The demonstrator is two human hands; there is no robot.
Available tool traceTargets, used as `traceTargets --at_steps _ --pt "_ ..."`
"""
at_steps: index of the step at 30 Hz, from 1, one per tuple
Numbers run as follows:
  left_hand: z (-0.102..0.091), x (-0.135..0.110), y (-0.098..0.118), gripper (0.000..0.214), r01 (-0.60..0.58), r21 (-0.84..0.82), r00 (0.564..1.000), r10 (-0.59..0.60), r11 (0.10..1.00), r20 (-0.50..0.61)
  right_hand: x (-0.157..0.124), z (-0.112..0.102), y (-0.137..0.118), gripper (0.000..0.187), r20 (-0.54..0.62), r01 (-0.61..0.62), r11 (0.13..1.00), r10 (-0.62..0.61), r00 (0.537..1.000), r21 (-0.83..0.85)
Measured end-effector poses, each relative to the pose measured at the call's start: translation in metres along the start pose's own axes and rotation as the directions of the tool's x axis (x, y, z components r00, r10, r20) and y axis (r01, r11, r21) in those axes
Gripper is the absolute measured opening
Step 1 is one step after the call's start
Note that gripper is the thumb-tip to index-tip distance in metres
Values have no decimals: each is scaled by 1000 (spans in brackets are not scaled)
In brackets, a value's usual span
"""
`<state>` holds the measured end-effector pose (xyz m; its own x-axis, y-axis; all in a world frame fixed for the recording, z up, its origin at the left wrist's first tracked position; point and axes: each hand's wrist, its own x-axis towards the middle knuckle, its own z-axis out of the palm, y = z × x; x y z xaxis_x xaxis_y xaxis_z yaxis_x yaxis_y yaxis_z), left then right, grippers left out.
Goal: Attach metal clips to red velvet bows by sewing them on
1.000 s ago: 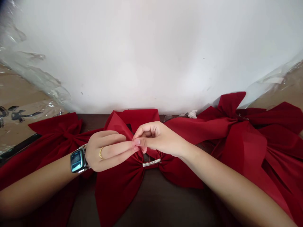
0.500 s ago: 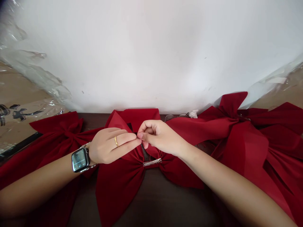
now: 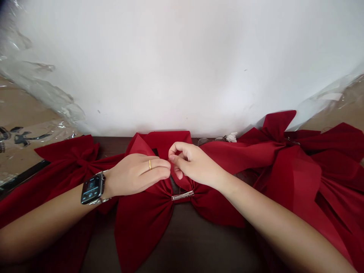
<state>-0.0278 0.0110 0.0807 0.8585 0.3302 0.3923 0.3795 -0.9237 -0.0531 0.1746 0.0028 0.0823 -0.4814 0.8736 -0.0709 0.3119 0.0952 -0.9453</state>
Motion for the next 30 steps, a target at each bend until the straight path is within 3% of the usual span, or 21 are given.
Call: traceTargets --at_steps 7,15,18,22,26,28,30 --pt "1 -4 -8 16 -124 -140 988 110 982 -108 0 3 0 13 33 -12 999 11 999 48" --pt "7 -4 -5 13 -17 210 938 88 978 -335 0 4 -3 14 26 14 997 -16 1000 81" --pt "8 -5 -4 15 -8 223 933 87 975 -348 -1 3 -2 13 24 1 999 -2 1000 36" --pt "6 -6 -7 7 -8 95 935 41 995 -353 1 2 3 10 -75 47 994 -55 996 -99" --pt "2 -4 -5 7 60 -208 954 -118 976 -277 4 1 7 9 -108 65 990 -78 991 -122" --pt "0 -2 -2 7 150 -399 939 -257 905 -229 3 1 7 9 -117 76 991 -89 989 -109" --pt "-1 0 0 8 258 -581 892 -421 772 -164 2 3 5 10 -154 116 986 -135 979 -123"
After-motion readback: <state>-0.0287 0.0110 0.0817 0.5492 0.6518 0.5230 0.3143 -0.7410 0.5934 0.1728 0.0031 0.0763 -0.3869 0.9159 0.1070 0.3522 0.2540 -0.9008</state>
